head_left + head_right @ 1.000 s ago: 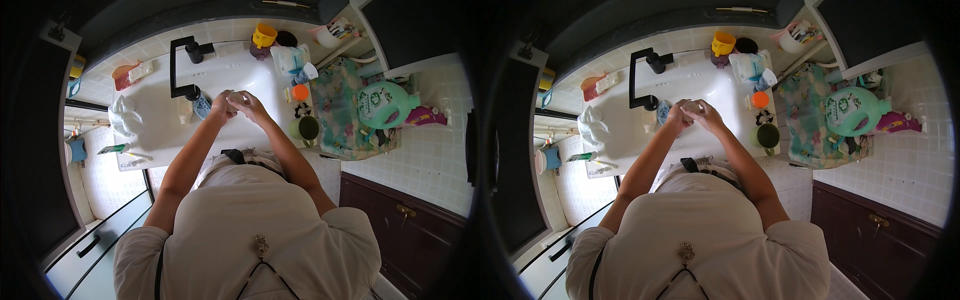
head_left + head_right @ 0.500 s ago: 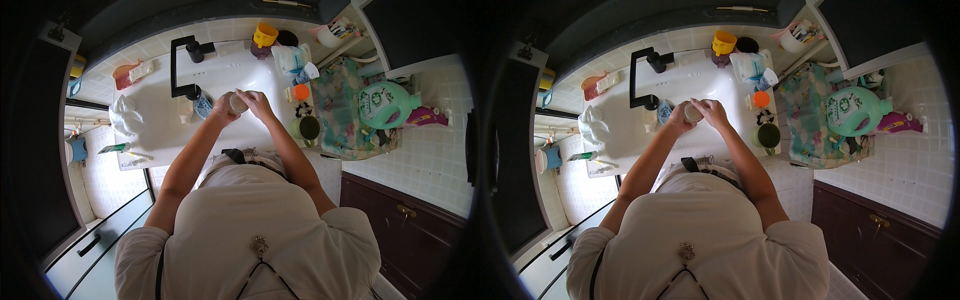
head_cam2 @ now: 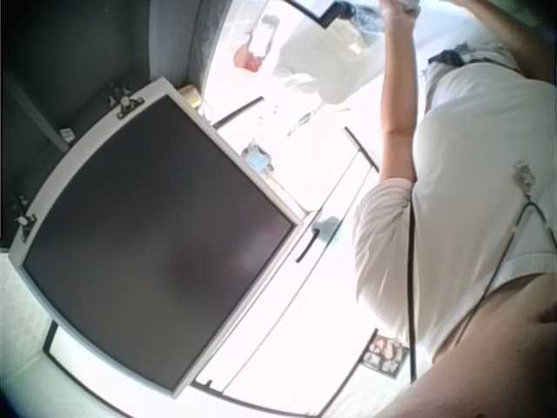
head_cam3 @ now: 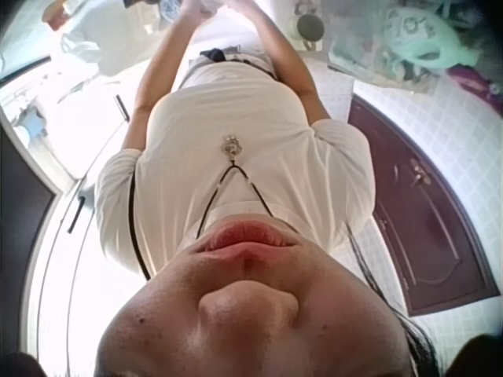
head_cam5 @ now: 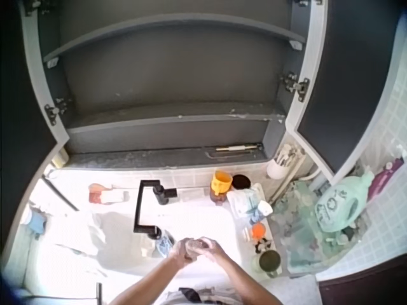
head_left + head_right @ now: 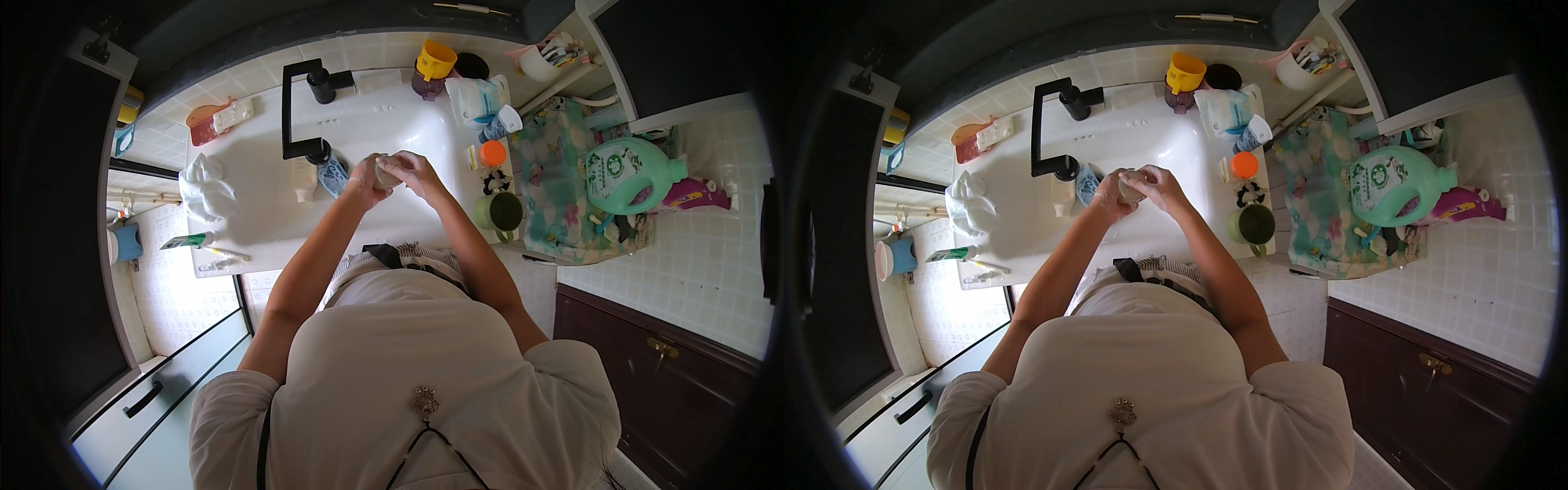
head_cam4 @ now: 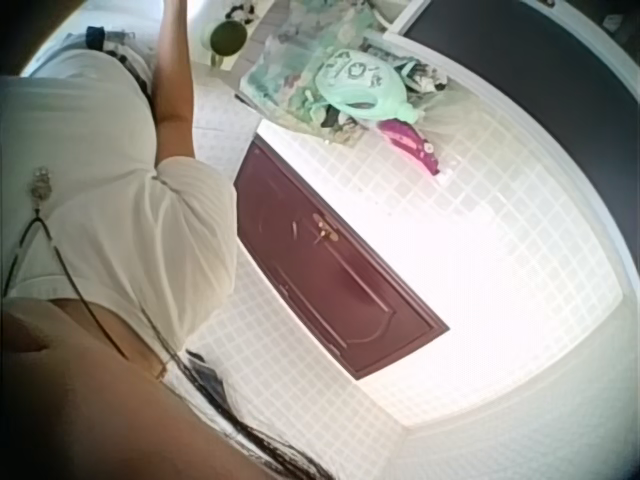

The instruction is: The person cleans a razor and its components by rinsing them under a faucet, wiping them with a paper towel, and using a small brush.

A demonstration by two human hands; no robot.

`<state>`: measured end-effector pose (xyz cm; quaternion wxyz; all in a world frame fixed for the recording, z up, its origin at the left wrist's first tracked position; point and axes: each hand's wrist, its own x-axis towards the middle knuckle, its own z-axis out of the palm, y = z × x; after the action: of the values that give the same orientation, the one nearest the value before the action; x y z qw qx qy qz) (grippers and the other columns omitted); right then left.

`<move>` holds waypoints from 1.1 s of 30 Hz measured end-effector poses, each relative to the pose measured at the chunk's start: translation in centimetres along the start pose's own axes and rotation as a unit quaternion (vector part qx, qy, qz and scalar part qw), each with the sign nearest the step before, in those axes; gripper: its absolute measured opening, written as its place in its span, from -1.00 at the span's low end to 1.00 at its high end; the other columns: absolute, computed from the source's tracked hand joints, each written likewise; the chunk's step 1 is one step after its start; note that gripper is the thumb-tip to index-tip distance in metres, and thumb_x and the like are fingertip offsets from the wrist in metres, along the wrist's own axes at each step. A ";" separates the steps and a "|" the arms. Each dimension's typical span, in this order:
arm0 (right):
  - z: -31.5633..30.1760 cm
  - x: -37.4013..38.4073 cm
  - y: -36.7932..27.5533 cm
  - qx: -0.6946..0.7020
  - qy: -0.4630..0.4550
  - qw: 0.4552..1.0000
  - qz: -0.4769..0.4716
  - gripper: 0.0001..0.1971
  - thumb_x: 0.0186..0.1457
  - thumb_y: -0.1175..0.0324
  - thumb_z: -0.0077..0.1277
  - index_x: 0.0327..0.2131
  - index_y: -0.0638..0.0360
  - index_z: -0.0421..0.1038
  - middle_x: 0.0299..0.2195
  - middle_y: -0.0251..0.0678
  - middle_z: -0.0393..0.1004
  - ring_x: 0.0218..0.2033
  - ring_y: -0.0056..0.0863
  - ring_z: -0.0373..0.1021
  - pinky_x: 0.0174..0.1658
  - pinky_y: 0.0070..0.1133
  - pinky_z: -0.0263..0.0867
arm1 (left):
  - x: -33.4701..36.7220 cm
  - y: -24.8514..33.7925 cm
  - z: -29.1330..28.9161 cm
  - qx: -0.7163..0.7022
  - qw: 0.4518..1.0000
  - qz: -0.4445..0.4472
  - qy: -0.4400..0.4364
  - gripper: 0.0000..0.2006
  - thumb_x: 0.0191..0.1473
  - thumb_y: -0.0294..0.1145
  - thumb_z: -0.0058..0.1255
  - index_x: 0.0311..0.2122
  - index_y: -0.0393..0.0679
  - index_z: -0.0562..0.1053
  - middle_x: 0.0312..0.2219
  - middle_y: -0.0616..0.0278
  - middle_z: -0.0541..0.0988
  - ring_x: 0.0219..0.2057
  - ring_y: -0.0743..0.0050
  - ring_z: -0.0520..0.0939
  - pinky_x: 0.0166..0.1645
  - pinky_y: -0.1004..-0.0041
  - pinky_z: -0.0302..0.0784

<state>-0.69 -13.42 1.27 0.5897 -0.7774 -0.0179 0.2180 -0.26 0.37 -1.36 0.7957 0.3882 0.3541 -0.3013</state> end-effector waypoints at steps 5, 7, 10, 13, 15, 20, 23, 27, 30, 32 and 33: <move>-0.3 -0.9 -0.9 0.038 -0.052 0.998 -0.012 -0.62 -0.07 0.05 0.01 -0.36 0.19 0.38 -0.53 -0.44 0.38 -0.53 -0.72 0.23 -0.49 -0.76 0.15 | 0.5 0.4 -1.5 -0.013 0.999 0.004 -0.044 -0.82 -0.03 -0.15 -0.18 -0.34 0.07 0.35 -0.45 0.40 0.44 -0.41 0.54 0.44 -0.49 0.54 0.28; -1.3 -0.2 0.1 0.051 -0.061 0.996 0.028 -0.62 -0.08 0.07 0.03 -0.33 0.20 0.37 -0.51 -0.44 0.38 -0.52 -0.72 0.23 -0.49 -0.76 0.15 | -0.1 0.3 -0.3 -0.001 1.000 -0.002 -0.026 -0.82 -0.03 -0.16 -0.19 -0.34 0.06 0.35 -0.45 0.39 0.44 -0.42 0.54 0.43 -0.50 0.54 0.27; -0.8 0.0 -0.6 0.028 -0.059 0.997 0.046 -0.62 -0.08 0.11 0.03 -0.28 0.20 0.34 -0.51 -0.44 0.36 -0.52 -0.73 0.22 -0.49 -0.75 0.14 | 0.4 -0.3 -0.5 -0.003 1.000 0.007 -0.018 -0.83 -0.03 -0.17 -0.18 -0.35 0.06 0.36 -0.45 0.37 0.44 -0.43 0.54 0.42 -0.51 0.55 0.24; -0.5 -0.4 -0.3 -0.007 -0.048 0.999 0.003 -0.62 -0.05 0.12 0.00 -0.26 0.21 0.32 -0.54 -0.46 0.33 -0.56 -0.73 0.19 -0.51 -0.75 0.13 | 0.2 -0.2 -0.4 -0.001 1.000 0.007 -0.025 -0.83 -0.04 -0.15 -0.17 -0.35 0.07 0.37 -0.45 0.37 0.44 -0.43 0.54 0.42 -0.52 0.55 0.23; -0.9 -0.6 -0.1 -0.007 -0.058 0.998 -0.022 -0.62 -0.03 0.10 -0.02 -0.26 0.21 0.31 -0.57 -0.46 0.31 -0.59 -0.72 0.17 -0.52 -0.75 0.13 | -0.4 0.5 0.0 0.010 1.000 -0.002 -0.017 -0.82 -0.04 -0.14 -0.16 -0.35 0.07 0.37 -0.45 0.37 0.44 -0.42 0.54 0.42 -0.53 0.55 0.24; -1.0 0.1 0.3 0.092 -0.073 0.992 0.053 -0.62 -0.06 0.08 0.01 -0.30 0.19 0.30 -0.57 -0.44 0.30 -0.57 -0.70 0.17 -0.52 -0.72 0.14 | -0.8 1.0 0.5 0.053 0.998 0.009 0.040 -0.79 -0.05 -0.12 -0.13 -0.31 0.07 0.35 -0.44 0.38 0.44 -0.44 0.51 0.43 -0.55 0.52 0.24; -0.1 0.2 0.4 -0.061 -0.042 0.997 -0.006 -0.61 -0.06 0.07 0.01 -0.30 0.19 0.28 -0.59 -0.44 0.29 -0.57 -0.69 0.17 -0.52 -0.72 0.14 | 0.4 0.5 -0.4 0.033 0.999 -0.013 0.011 -0.78 -0.07 -0.12 -0.10 -0.31 0.05 0.34 -0.45 0.36 0.43 -0.46 0.50 0.43 -0.53 0.50 0.27; -0.3 -0.7 -0.2 -0.034 -0.100 0.994 -0.014 -0.54 -0.08 0.06 0.03 -0.21 0.19 0.22 -0.46 -0.35 0.30 -0.47 -0.65 0.21 -0.43 -0.71 0.21 | 0.8 0.4 -1.1 0.035 0.999 -0.013 -0.013 -0.77 -0.07 -0.12 -0.10 -0.32 0.03 0.33 -0.44 0.34 0.43 -0.46 0.52 0.43 -0.53 0.49 0.31; 0.7 -0.1 2.4 -0.045 -0.011 0.997 -0.062 -0.53 -0.06 0.09 0.02 -0.17 0.20 0.19 -0.29 -0.26 0.26 -0.33 -0.52 0.23 -0.28 -0.63 0.25 | 0.1 -0.1 0.0 0.068 0.997 0.026 0.032 -0.72 -0.05 -0.11 -0.10 -0.25 -0.02 0.32 -0.36 0.27 0.43 -0.40 0.45 0.45 -0.43 0.45 0.40; 1.4 0.3 3.4 -0.049 -0.012 0.994 -0.099 -0.56 -0.03 0.13 -0.01 -0.16 0.21 0.17 -0.23 -0.22 0.22 -0.28 -0.43 0.23 -0.21 -0.57 0.23 | -0.1 -0.6 0.4 0.043 0.997 0.062 -0.034 -0.70 0.05 -0.12 -0.25 -0.17 -0.04 0.30 -0.26 0.28 0.40 -0.31 0.38 0.46 -0.35 0.41 0.47; 1.9 0.5 3.6 -0.054 -0.017 0.989 -0.137 -0.59 0.00 0.17 -0.04 -0.16 0.22 0.16 -0.16 -0.18 0.19 -0.22 -0.34 0.23 -0.15 -0.51 0.22 | 0.3 -0.8 0.3 0.042 0.997 0.063 -0.033 -0.70 0.05 -0.12 -0.25 -0.17 -0.04 0.30 -0.26 0.28 0.40 -0.31 0.38 0.46 -0.35 0.41 0.47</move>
<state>-1.73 -12.67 -2.65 0.5711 -0.7944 -0.1454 0.1472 -0.64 -0.35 -1.83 0.8075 0.4329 0.2889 -0.2777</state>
